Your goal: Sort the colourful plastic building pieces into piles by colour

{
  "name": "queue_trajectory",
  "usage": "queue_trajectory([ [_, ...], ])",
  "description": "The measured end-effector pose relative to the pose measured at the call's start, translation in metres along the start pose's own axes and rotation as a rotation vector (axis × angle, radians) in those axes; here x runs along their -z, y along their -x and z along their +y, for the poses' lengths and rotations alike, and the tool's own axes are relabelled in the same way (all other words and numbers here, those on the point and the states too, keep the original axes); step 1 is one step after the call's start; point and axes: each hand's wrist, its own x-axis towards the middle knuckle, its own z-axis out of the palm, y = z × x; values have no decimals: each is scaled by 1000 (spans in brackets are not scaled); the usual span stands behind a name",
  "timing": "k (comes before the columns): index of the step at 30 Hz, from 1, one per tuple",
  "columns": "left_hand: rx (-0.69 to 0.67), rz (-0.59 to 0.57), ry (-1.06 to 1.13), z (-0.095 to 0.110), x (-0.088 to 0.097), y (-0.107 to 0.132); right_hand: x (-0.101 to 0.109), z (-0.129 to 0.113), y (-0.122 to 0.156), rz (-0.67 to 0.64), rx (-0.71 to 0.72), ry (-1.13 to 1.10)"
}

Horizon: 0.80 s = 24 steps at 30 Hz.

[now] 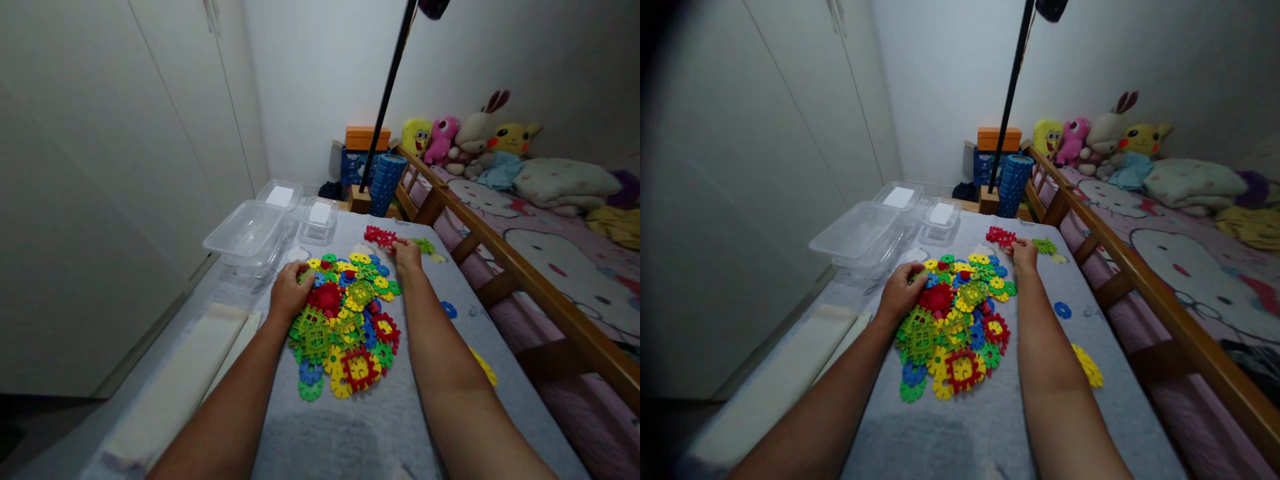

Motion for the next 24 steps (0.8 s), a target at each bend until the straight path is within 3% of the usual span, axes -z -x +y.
queue_trajectory([
  [11, 3, 0, -2, -1, -1, 0, -3, 13, -5, -94, 30, 24],
  [18, -11, 5, 3, -3, -1, 0, 0, 19, -6, -92, 190, 305],
  [24, -9, 10, -3, -3, -1, 0, -5, 16, 2, -249, 285, 393],
])
